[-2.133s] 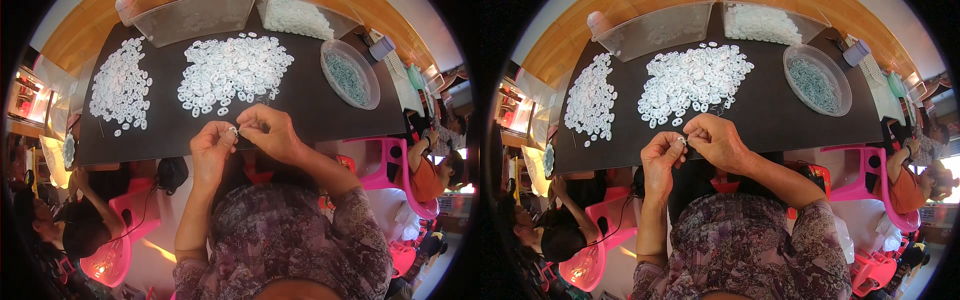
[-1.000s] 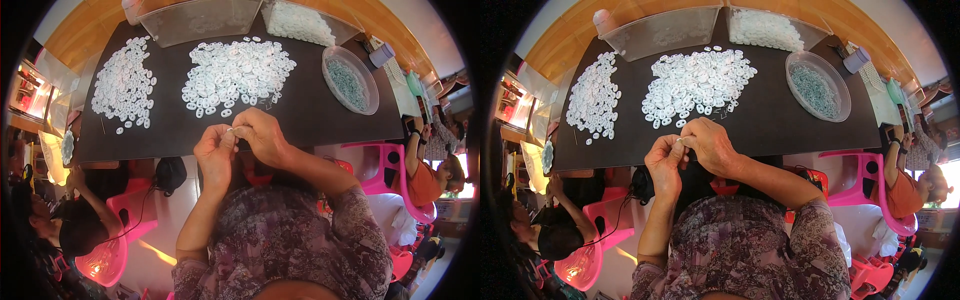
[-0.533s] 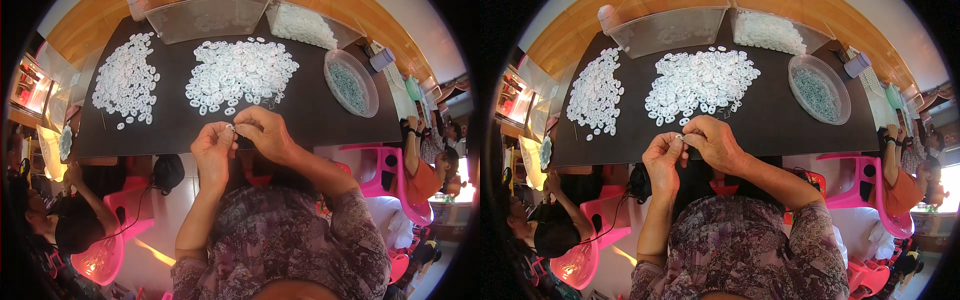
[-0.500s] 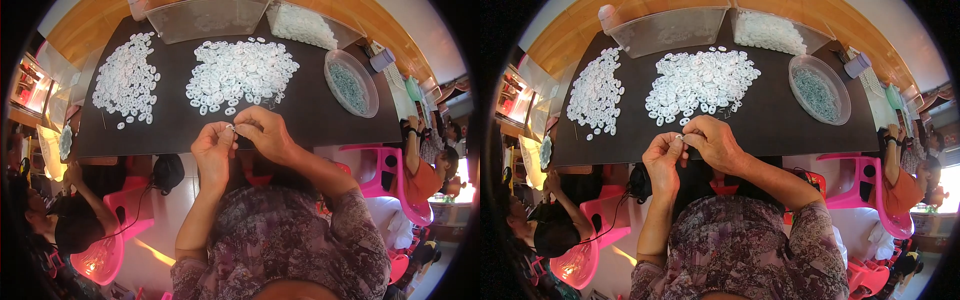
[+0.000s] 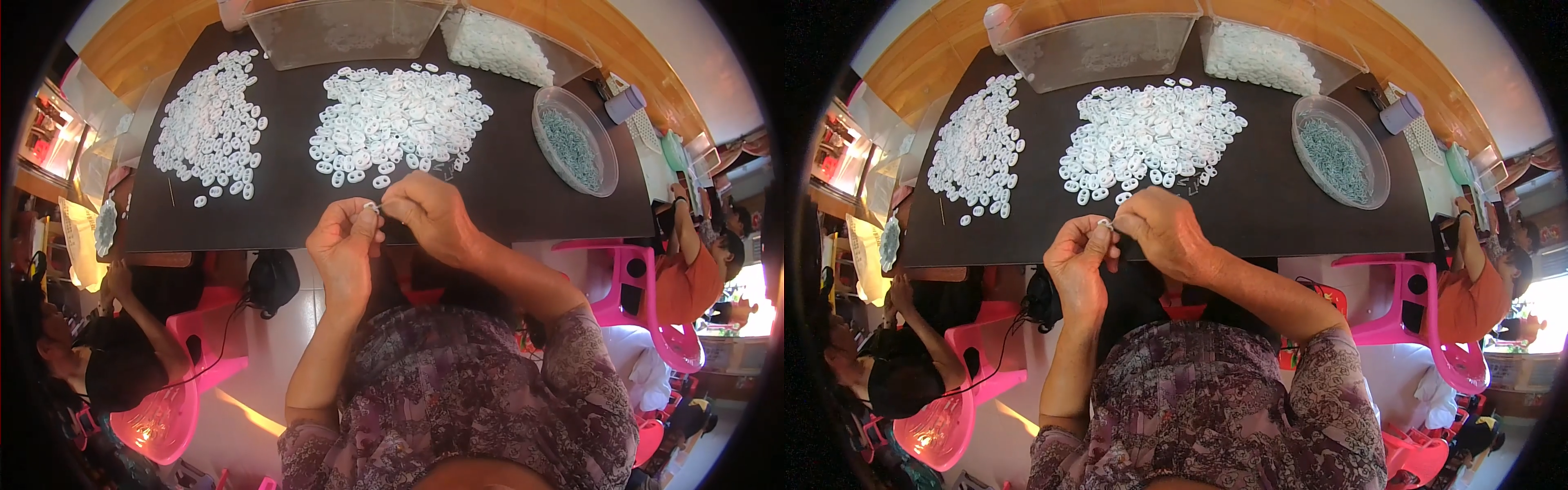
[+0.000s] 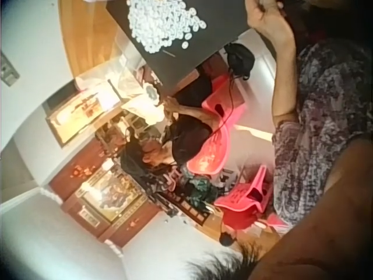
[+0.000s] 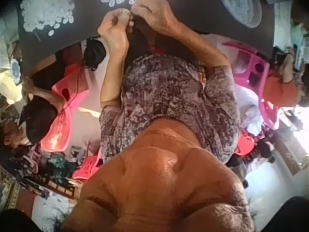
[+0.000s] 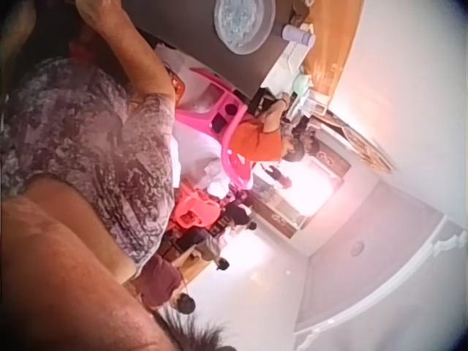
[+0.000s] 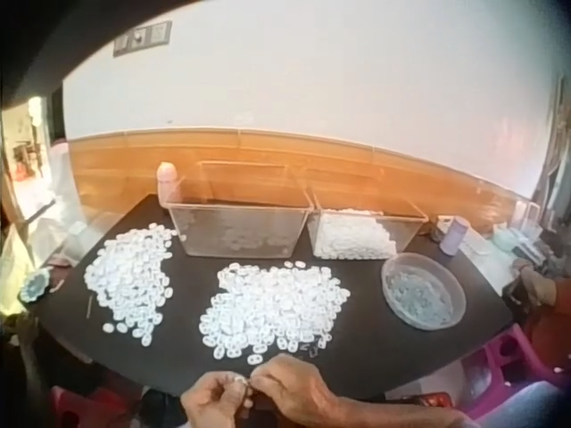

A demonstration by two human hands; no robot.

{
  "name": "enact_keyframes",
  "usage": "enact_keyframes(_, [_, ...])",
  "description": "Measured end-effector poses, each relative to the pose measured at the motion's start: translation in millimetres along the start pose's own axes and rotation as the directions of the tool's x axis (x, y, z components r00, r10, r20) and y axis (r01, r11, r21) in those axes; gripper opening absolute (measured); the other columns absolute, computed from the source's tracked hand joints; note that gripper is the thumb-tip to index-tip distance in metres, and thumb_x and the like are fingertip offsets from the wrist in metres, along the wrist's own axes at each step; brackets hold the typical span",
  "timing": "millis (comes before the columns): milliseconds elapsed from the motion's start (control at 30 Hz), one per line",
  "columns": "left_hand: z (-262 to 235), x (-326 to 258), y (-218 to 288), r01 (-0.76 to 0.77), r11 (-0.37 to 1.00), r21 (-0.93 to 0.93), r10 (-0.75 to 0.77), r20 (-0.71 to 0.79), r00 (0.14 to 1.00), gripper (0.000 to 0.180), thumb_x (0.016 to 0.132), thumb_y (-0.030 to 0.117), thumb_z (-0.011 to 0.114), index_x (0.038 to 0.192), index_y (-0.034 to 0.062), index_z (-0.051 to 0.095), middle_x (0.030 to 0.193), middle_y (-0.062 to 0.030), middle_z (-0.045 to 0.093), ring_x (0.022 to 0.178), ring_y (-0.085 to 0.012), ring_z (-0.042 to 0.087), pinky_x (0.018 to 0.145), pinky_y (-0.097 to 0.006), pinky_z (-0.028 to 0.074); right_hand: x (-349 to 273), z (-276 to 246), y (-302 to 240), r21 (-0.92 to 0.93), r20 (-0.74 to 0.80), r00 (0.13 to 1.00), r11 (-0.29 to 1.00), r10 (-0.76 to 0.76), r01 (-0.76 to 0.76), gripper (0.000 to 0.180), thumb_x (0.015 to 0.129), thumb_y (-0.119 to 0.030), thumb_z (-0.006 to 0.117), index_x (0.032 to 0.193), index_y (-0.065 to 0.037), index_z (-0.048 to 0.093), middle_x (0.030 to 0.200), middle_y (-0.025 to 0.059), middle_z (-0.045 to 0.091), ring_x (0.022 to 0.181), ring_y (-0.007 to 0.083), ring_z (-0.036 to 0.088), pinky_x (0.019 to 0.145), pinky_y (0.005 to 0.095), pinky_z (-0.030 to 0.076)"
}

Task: Sorting and inspecting small white plastic hardware components on a workbench.

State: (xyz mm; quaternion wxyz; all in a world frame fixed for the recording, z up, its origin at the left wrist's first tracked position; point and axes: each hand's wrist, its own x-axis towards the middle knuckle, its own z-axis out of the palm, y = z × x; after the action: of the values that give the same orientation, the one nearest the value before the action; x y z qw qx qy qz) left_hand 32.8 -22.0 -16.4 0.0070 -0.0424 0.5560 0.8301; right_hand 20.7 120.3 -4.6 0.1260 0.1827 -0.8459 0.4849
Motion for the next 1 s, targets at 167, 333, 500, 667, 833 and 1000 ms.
enact_keyframes(167, [-11,5,2,-0.038,0.999,-0.027,0.038,-0.001,0.999,0.006,0.086,0.005,0.06,0.088,-0.0013,0.06,0.074,-0.0052,0.06,0.058,-0.0076,0.053,0.047,-0.019,0.04,17,-1,28,-0.402,-0.026,0.955,0.878,-0.295,0.26,0.012,0.074,-0.003,0.062,0.086,-0.005,0.063,0.074,0.0095,0.056,0.072,0.0275,0.054,0.062,0.0366,0.044])
enact_keyframes(333, [-12,4,1,-0.034,0.998,-0.048,0.033,-0.036,0.999,0.009,0.087,0.006,0.06,0.086,-0.0029,0.06,0.072,-0.0071,0.061,0.054,-0.0096,0.052,0.046,-0.021,0.039,19,7,31,-0.539,0.109,0.932,0.767,-0.346,0.348,0.019,0.067,0.003,0.058,0.082,-0.007,0.061,0.072,0.007,0.05,0.071,0.0265,0.05,0.058,0.0373,0.04])
enact_keyframes(500, [-14,4,1,-0.021,0.999,-0.048,0.019,-0.036,0.999,0.009,0.087,0.006,0.06,0.086,-0.003,0.06,0.072,-0.0074,0.061,0.054,-0.0099,0.052,0.046,-0.021,0.039,17,6,25,-0.553,0.141,0.919,0.74,-0.369,0.382,0.02,0.065,0.005,0.055,0.081,-0.006,0.06,0.074,0.007,0.05,0.072,0.0271,0.05,0.06,0.0374,0.04])
enact_keyframes(667, [-9,2,3,0.009,0.998,-0.059,-0.009,-0.009,1.0,0.009,0.087,0.006,0.059,0.087,-0.003,0.059,0.073,-0.0081,0.061,0.055,-0.0108,0.053,0.046,-0.022,0.04,8,-1,23,-0.336,0.03,0.971,0.913,-0.237,0.233,0.012,0.073,0.0,0.063,0.084,-0.003,0.061,0.077,0.0087,0.055,0.07,0.0244,0.054,0.062,0.0339,0.044])
enact_keyframes(833, [1,0,1,0.004,0.991,-0.135,-0.001,0.022,1.0,0.008,0.088,0.005,0.058,0.088,-0.0029,0.059,0.075,-0.0092,0.062,0.059,-0.0128,0.057,0.048,-0.023,0.043,-1,-10,-7,-0.106,0.009,0.997,0.991,0.08,-0.078,0.009,0.078,-0.006,0.066,0.085,-0.001,0.061,0.076,0.0074,0.056,0.067,0.0171,0.055,0.06,0.0284,0.044])
enact_keyframes(1000, [2,-3,0,-0.011,0.986,-0.168,0.021,0.059,0.998,0.006,0.088,0.003,0.057,0.09,-0.0028,0.058,0.081,-0.0098,0.062,0.067,-0.0124,0.058,0.054,-0.022,0.045,-6,-12,-14,-0.006,-0.002,0.994,0.994,0.106,-0.106,0.009,0.08,-0.005,0.064,0.087,0.0,0.061,0.077,0.0066,0.058,0.069,0.0142,0.055,0.062,0.0275,0.044])
